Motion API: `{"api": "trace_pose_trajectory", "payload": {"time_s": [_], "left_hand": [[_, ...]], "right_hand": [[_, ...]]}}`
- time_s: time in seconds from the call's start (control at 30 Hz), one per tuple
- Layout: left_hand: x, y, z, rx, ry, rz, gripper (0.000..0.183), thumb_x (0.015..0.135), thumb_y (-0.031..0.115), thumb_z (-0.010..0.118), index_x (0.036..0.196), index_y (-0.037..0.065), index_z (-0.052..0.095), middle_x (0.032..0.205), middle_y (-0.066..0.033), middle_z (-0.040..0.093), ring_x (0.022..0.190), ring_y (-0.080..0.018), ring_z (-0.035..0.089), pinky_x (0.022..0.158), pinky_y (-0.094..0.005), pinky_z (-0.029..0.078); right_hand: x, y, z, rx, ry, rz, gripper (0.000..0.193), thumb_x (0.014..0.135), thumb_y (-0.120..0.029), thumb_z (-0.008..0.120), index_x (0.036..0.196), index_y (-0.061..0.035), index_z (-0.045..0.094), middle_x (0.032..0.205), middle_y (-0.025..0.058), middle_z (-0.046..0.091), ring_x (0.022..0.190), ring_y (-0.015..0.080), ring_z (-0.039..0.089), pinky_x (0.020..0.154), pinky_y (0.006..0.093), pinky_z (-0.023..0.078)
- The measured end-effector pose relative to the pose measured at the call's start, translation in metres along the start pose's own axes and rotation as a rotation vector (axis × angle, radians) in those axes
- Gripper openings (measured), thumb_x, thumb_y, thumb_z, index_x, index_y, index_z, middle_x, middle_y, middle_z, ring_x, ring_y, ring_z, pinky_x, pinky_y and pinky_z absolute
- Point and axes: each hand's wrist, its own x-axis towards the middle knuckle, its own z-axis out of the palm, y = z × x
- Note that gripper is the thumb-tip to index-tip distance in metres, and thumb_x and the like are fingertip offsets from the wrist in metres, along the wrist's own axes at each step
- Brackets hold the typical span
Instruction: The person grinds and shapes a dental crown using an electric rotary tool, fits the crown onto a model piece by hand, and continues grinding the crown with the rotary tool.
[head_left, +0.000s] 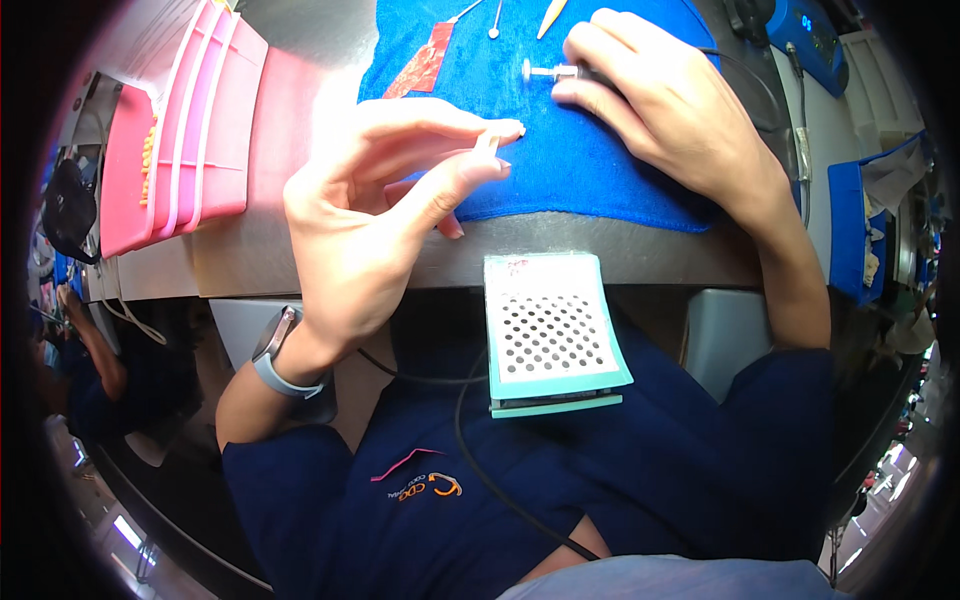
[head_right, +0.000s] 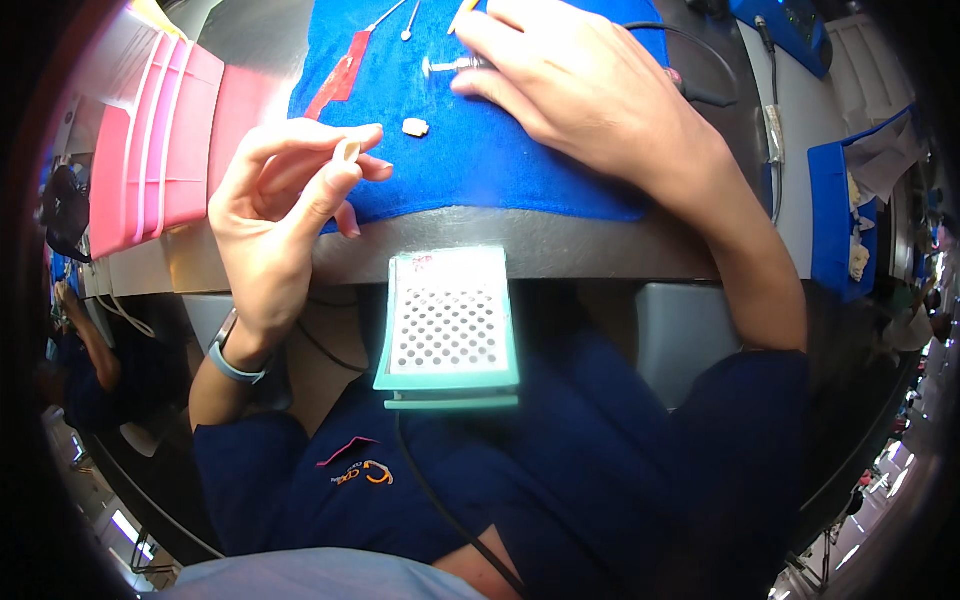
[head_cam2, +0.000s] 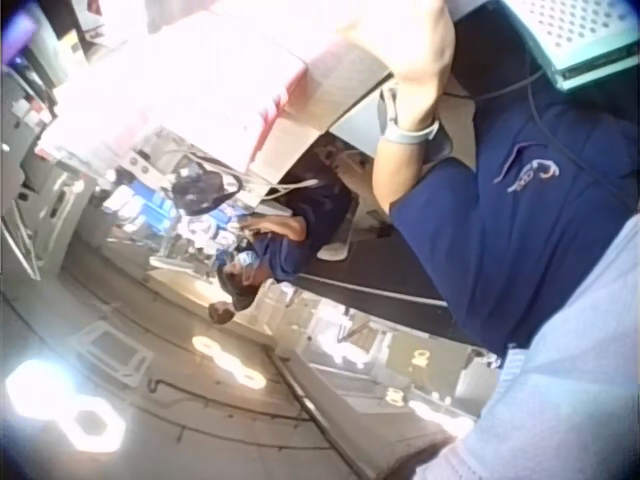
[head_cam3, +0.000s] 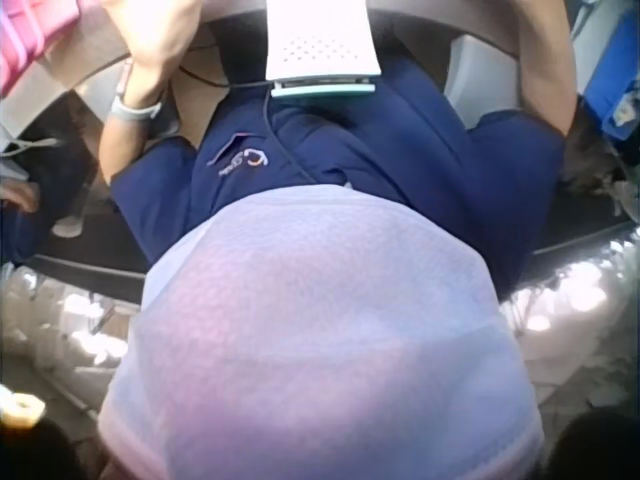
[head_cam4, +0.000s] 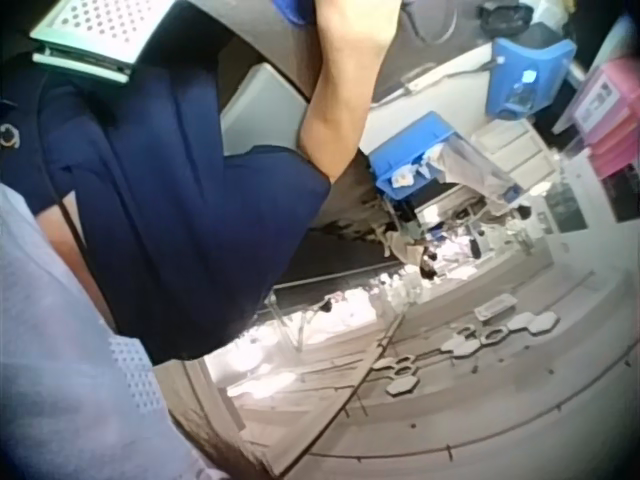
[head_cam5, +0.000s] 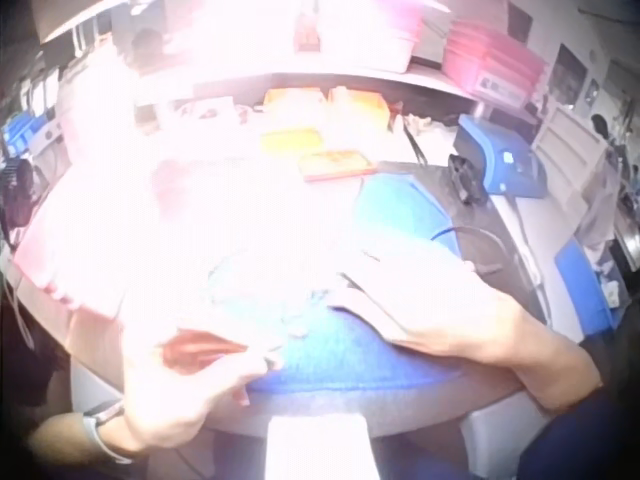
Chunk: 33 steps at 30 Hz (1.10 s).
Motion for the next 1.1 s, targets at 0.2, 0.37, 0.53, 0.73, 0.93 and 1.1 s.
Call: {"api": "trace_pose_trajectory", "payload": {"time_s": [0.2,0.37,0.53,0.73,0.93,1.1], "left_hand": [[0.0,-0.001,0.002,0.015,-0.001,-0.035,0.018,0.09,0.0,0.061,0.107,0.001,0.055,0.105,-0.0182,0.068,0.088,-0.0206,0.069,0.055,-0.0223,0.049],[0.001,-0.005,0.001,0.037,-0.018,-0.007,0.019,0.088,-0.002,0.063,0.106,0.0,0.056,0.104,-0.0179,0.068,0.089,-0.0201,0.069,0.056,-0.022,0.049],[-0.002,-0.009,0.0,0.013,-0.023,0.012,0.02,0.087,-0.004,0.063,0.106,-0.002,0.058,0.103,-0.0169,0.069,0.084,-0.0155,0.068,0.058,-0.0216,0.05],[0.0,-0.002,0.003,0.007,-0.006,-0.028,0.019,0.087,-0.004,0.064,0.105,-0.002,0.059,0.099,-0.0145,0.069,0.082,-0.0141,0.067,0.058,-0.0208,0.05],[-0.002,-0.004,0.007,-0.005,0.02,-0.043,0.02,0.086,-0.003,0.066,0.105,-0.002,0.06,0.097,-0.0136,0.069,0.084,-0.0177,0.069,0.059,-0.0211,0.051],[-0.002,0.005,0.011,-0.082,0.062,-0.086,0.018,0.082,-0.005,0.068,0.1,-0.003,0.064,0.097,-0.0117,0.07,0.091,-0.0151,0.068,0.08,-0.0247,0.055]], "right_hand": [[0.0,-0.011,0.002,0.242,0.052,0.141,0.019,0.085,-0.013,0.063,0.099,-0.0009,0.061,0.086,0.0148,0.061,0.07,0.0282,0.062,0.063,0.033,0.05],[0.002,-0.025,-0.001,0.259,0.08,0.054,0.021,0.081,-0.014,0.07,0.091,0.0017,0.06,0.074,0.0143,0.061,0.061,0.0284,0.062,0.055,0.032,0.048],[0.002,-0.03,0.003,0.233,0.12,0.073,0.03,0.074,-0.019,0.079,0.088,0.0009,0.061,0.068,0.0122,0.058,0.056,0.0246,0.059,0.052,0.0302,0.046],[-0.005,-0.029,0.012,0.257,0.189,0.073,0.029,0.072,-0.018,0.08,0.085,0.0,0.061,0.066,0.0099,0.056,0.053,0.0217,0.056,0.049,0.029,0.044],[-0.009,-0.03,0.009,0.207,0.176,0.043,0.024,0.073,-0.012,0.077,0.085,0.0006,0.061,0.068,0.0097,0.057,0.055,0.0226,0.056,0.049,0.0309,0.044],[-0.008,-0.032,0.009,0.19,0.254,-0.004,0.018,0.075,-0.006,0.073,0.085,0.0011,0.06,0.069,0.0106,0.058,0.055,0.0239,0.056,0.049,0.0315,0.044]]}}
